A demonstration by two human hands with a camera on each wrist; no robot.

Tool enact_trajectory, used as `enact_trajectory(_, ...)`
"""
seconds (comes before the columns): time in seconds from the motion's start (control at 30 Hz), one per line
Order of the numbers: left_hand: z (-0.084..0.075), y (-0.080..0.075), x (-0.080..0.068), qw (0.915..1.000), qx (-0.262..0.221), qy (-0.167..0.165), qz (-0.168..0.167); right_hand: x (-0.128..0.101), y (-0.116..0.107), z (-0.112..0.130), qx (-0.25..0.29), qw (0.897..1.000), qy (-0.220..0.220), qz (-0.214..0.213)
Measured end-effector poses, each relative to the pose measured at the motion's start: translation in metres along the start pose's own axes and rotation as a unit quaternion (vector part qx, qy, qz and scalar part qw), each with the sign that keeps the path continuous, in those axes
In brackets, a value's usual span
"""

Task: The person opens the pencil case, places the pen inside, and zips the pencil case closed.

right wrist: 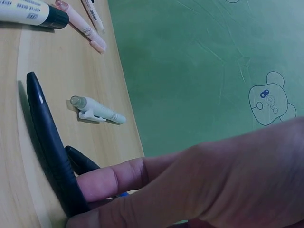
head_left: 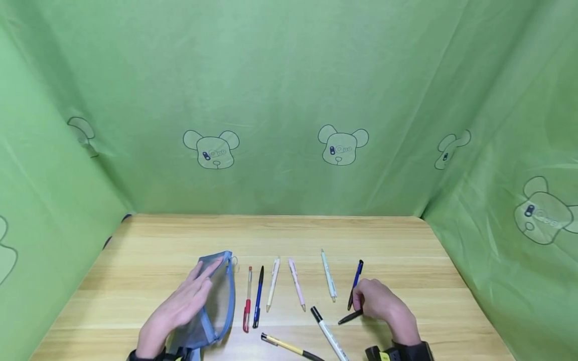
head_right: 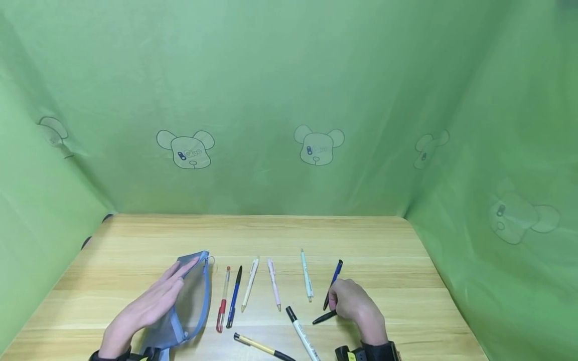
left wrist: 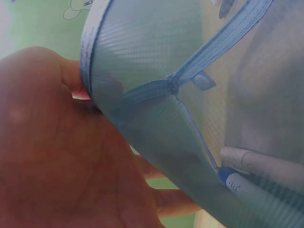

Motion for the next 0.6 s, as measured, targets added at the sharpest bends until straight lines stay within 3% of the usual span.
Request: enact_trajectory(0.6, -0.0006, -0.0010, -0.0010, 1.0000, -0.002, 0.000, 0.003, -0.0013, -0.0071, 0.0092, 0.037, 0.996, -0.075, 0.020)
Point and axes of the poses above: each hand's wrist, its own x-axis towards the middle knuckle, its own y-axis out of the palm, z = x × y, the point moved 7 cm from there along x, towards the middle knuckle, and after that the axes turned 10 degrees about z, right-handed, at the moved point
